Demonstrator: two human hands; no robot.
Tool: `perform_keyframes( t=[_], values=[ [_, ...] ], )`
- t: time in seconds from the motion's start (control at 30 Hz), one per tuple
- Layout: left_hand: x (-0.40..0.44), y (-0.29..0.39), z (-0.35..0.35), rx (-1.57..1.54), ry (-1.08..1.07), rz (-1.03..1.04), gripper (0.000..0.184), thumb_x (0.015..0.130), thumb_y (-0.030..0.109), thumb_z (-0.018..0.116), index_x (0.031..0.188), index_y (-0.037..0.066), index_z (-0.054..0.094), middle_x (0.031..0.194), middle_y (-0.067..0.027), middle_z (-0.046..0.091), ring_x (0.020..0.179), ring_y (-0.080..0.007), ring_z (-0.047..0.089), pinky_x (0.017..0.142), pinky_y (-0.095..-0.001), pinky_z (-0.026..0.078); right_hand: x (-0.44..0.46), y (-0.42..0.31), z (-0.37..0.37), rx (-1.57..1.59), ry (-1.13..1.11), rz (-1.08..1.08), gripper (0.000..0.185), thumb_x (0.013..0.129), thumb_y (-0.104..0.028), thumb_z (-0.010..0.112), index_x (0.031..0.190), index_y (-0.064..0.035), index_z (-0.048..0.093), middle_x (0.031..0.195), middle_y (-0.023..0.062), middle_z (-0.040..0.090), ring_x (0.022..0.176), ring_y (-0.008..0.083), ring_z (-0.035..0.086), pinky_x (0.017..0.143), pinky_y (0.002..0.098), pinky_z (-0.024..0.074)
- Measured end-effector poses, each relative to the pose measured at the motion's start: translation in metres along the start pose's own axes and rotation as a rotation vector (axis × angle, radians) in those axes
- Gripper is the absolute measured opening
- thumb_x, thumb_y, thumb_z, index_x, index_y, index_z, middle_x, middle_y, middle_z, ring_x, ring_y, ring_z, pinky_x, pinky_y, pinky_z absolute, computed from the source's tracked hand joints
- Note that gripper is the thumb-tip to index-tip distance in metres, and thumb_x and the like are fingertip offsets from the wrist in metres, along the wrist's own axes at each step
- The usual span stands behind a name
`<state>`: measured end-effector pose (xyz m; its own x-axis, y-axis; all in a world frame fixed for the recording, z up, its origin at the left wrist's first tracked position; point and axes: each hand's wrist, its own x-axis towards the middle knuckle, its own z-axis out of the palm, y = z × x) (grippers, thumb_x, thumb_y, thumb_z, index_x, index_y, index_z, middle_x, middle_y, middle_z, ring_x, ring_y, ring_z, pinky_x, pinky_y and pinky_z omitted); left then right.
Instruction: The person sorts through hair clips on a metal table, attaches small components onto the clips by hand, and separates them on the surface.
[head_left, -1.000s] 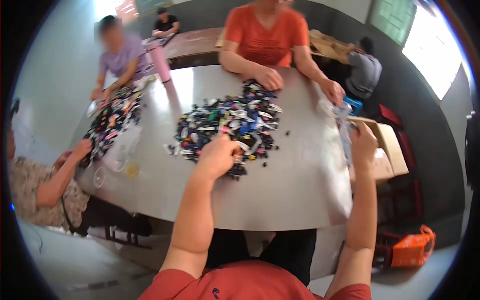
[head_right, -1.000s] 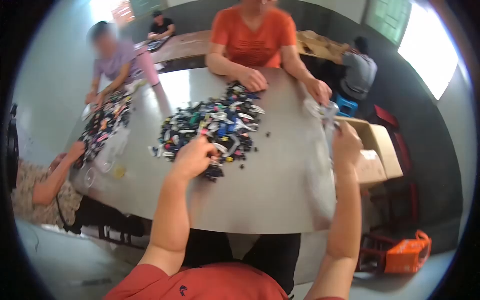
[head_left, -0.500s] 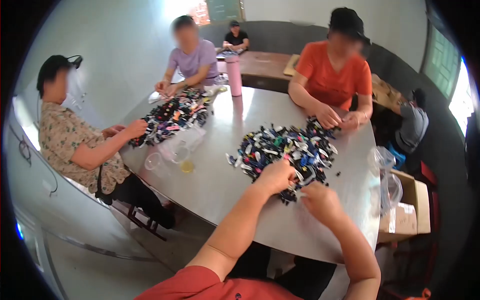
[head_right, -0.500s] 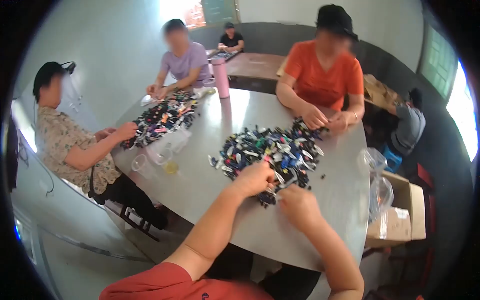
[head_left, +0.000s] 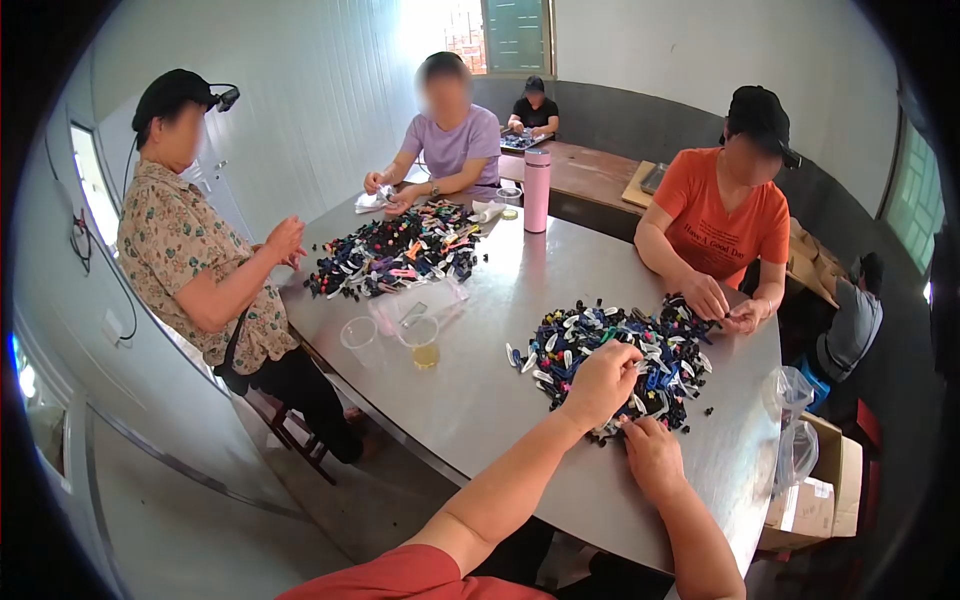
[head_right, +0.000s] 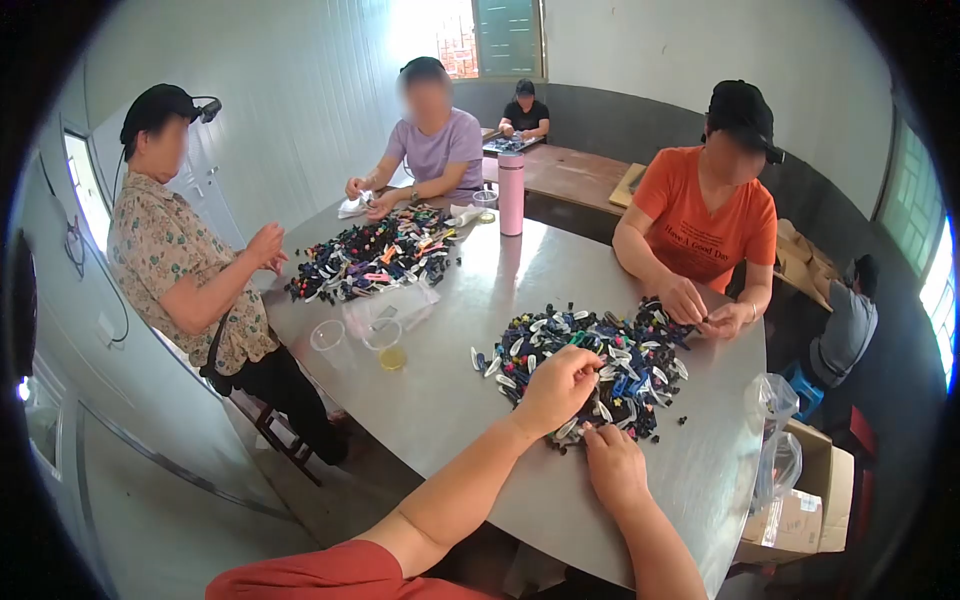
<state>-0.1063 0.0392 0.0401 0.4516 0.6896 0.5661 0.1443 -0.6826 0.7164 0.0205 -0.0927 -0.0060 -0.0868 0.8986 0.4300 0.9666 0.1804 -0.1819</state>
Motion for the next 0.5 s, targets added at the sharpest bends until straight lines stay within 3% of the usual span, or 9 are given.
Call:
perform_keyframes(
  t=[0.07,0.17,0.3,0.5],
  values=[
    [0.003,0.006,-0.009,-0.201,0.025,-0.133,0.015,0.090,0.007,0.068,0.102,0.000,0.067,0.092,-0.0086,0.064,0.076,-0.0176,0.064,0.069,-0.0303,0.052,-0.002,0.005,0.001,0.022,0.019,0.000,0.025,0.087,-0.007,0.063,0.111,-0.0073,0.069,0.100,0.0099,0.065,0.089,0.0302,0.066,0.076,0.0414,0.0552],
    [0.006,0.034,-0.032,-0.186,-0.022,-0.074,0.016,0.089,0.009,0.070,0.103,0.000,0.067,0.091,-0.0065,0.065,0.076,-0.0138,0.062,0.070,-0.0286,0.051,0.000,0.007,-0.004,0.126,0.033,0.023,0.031,0.083,-0.005,0.065,0.114,-0.0066,0.068,0.101,0.0110,0.065,0.090,0.0312,0.066,0.077,0.0419,0.0552],
    [0.010,0.024,-0.044,-0.148,-0.075,-0.065,0.018,0.088,0.011,0.072,0.102,0.001,0.068,0.091,-0.0067,0.065,0.076,-0.0138,0.061,0.069,-0.0287,0.051,-0.002,0.010,-0.007,0.243,0.021,0.115,0.035,0.076,-0.003,0.067,0.111,-0.0060,0.069,0.104,0.0119,0.064,0.090,0.0329,0.066,0.078,0.0423,0.0555],
    [0.011,-0.013,-0.045,-0.051,-0.065,-0.187,0.020,0.087,0.014,0.072,0.101,0.000,0.069,0.090,-0.0082,0.067,0.073,-0.0153,0.063,0.069,-0.0304,0.053,-0.006,0.010,-0.010,0.253,-0.002,0.148,0.031,0.075,-0.003,0.067,0.106,-0.0065,0.070,0.106,0.0116,0.064,0.087,0.0340,0.067,0.076,0.0430,0.0561]
  ],
)
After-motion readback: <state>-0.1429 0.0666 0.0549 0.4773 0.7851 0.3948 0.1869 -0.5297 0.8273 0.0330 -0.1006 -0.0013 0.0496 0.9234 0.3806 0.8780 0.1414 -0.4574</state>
